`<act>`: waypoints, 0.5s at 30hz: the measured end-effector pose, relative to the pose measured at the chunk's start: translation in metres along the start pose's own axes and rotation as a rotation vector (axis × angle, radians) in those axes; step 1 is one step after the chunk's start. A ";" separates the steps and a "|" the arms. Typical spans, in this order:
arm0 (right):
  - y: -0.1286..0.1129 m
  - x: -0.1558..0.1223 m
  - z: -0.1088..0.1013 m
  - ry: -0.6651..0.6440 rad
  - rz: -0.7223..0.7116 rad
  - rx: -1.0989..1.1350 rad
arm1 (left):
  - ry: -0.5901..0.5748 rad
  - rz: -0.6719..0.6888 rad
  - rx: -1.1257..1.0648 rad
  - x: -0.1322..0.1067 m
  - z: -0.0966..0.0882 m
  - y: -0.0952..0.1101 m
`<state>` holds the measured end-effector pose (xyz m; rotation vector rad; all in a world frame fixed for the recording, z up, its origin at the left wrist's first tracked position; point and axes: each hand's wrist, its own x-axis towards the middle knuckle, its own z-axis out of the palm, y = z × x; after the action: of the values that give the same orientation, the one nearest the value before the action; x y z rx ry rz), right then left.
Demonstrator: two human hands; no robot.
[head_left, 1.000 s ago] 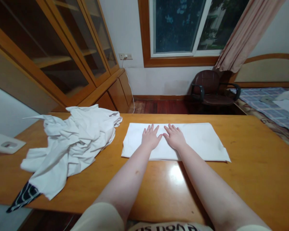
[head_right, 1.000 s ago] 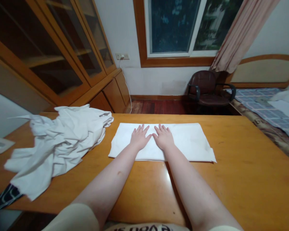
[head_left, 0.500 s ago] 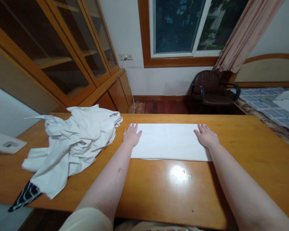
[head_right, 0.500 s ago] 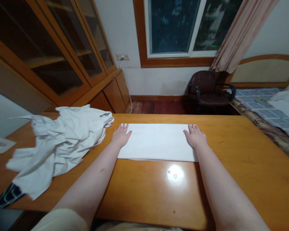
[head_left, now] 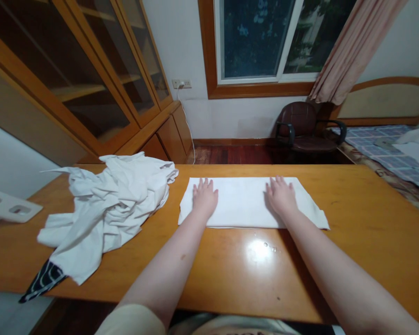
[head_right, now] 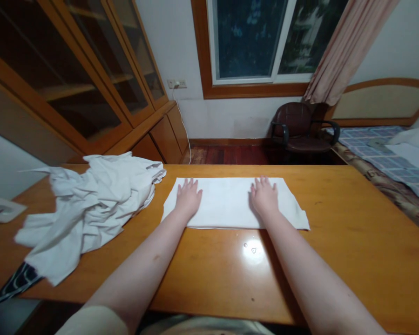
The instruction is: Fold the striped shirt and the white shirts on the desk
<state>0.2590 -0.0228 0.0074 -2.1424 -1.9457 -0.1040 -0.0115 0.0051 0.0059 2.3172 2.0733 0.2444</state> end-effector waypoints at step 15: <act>0.019 -0.053 0.009 -0.244 -0.111 -0.054 | -0.088 0.068 0.089 -0.056 0.006 -0.043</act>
<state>0.2705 -0.0735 -0.0152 -2.1676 -2.2213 0.0911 -0.0589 -0.0450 -0.0106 2.4036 2.0075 0.0503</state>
